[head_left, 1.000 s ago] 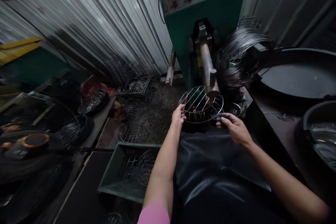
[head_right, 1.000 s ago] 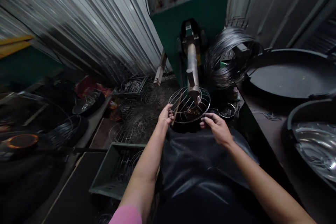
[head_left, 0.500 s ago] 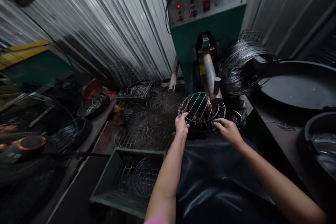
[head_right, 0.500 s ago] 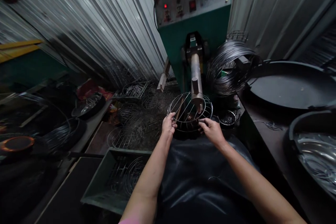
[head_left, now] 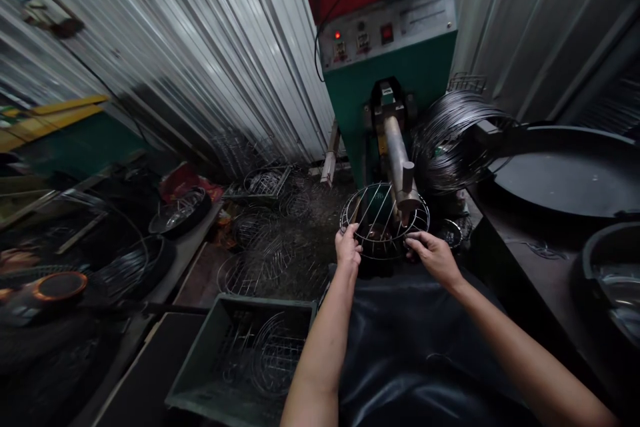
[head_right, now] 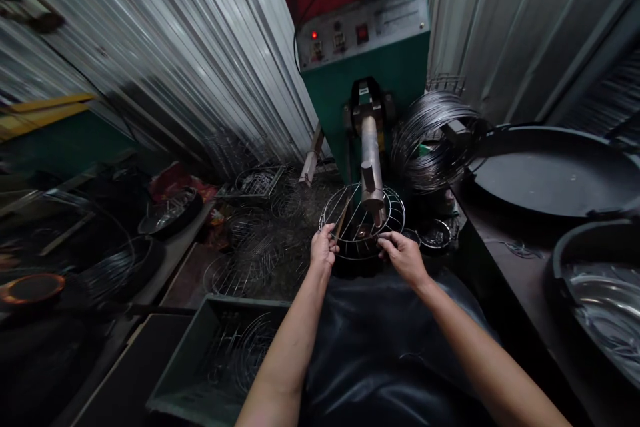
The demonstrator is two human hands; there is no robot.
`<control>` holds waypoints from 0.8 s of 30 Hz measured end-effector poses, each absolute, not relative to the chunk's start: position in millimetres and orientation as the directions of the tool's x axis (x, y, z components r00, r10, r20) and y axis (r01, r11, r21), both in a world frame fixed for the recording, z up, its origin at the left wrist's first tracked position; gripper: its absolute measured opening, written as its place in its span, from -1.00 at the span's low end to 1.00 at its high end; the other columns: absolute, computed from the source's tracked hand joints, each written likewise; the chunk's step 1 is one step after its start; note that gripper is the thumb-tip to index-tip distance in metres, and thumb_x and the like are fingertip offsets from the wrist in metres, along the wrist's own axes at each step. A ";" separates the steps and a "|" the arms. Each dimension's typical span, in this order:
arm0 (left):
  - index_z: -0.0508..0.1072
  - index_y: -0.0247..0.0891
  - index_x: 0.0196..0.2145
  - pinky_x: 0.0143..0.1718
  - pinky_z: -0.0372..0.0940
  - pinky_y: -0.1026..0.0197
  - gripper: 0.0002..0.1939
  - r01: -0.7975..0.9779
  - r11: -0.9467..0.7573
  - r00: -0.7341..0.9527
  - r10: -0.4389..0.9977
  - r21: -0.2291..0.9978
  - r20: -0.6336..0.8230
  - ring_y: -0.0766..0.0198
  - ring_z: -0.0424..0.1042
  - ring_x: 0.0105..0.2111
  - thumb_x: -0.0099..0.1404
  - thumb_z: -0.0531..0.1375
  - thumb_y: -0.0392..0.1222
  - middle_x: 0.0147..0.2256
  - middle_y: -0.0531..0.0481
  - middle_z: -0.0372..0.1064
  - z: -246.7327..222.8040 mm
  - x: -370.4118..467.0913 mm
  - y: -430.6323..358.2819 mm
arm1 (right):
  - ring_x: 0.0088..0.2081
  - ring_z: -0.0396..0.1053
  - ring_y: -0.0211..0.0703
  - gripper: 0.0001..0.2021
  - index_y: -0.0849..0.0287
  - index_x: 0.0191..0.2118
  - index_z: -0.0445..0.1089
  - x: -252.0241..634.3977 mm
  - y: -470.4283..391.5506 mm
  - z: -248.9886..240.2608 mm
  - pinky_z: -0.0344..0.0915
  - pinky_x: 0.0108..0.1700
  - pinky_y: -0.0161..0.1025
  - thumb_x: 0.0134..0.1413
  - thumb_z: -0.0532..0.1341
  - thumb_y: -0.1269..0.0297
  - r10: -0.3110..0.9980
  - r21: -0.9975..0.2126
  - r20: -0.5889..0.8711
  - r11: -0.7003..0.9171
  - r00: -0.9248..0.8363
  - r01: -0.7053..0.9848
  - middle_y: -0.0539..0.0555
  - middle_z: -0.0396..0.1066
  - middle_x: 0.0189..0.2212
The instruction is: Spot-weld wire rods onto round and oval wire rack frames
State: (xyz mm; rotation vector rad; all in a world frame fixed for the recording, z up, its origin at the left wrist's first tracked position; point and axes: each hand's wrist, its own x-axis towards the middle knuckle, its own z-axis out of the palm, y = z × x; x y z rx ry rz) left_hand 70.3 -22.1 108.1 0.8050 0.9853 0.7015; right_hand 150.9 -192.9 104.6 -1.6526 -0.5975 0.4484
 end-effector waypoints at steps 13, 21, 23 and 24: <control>0.09 -0.22 -0.53 -0.77 -0.19 0.42 -0.56 -0.131 0.530 0.373 0.809 0.838 -0.454 0.58 -0.15 -0.77 -0.16 0.33 -0.09 -0.67 0.29 -0.12 109.1 82.3 -22.2 | -0.58 0.27 -0.25 -0.63 0.22 -0.36 0.40 159.8 -192.9 119.2 0.18 -0.50 -0.31 -0.06 0.16 -0.05 0.590 -0.970 0.082 -0.138 0.803 0.201 -0.01 0.35 -0.66; 0.10 -0.22 -0.56 -0.78 -0.15 0.41 -0.62 -0.098 0.537 0.355 0.805 0.838 -0.474 0.56 -0.16 -0.78 -0.10 0.30 -0.10 -0.70 0.29 -0.16 110.1 82.7 -22.7 | -0.58 0.29 -0.24 -0.66 0.22 -0.34 0.40 166.2 -190.4 114.5 0.21 -0.48 -0.31 -0.05 0.17 0.01 0.597 -0.971 0.077 -0.137 0.798 0.197 -0.01 0.35 -0.65; 0.11 -0.22 -0.56 -0.78 -0.16 0.40 -0.62 -0.096 0.536 0.352 0.807 0.839 -0.475 0.56 -0.16 -0.78 -0.10 0.30 -0.11 -0.70 0.29 -0.16 111.8 82.3 -22.8 | -0.58 0.30 -0.24 -0.68 0.22 -0.36 0.40 166.4 -191.0 113.3 0.20 -0.49 -0.31 -0.05 0.18 0.02 0.595 -0.972 0.081 -0.129 0.800 0.195 -0.01 0.35 -0.65; 0.11 -0.22 -0.57 -0.78 -0.17 0.40 -0.62 -0.096 0.535 0.351 0.807 0.839 -0.474 0.56 -0.16 -0.78 -0.10 0.30 -0.11 -0.70 0.29 -0.16 112.5 82.6 -22.9 | -0.58 0.30 -0.25 -0.68 0.22 -0.37 0.39 166.1 -191.0 112.9 0.20 -0.50 -0.32 -0.05 0.18 0.02 0.596 -0.975 0.080 -0.119 0.799 0.187 -0.01 0.35 -0.65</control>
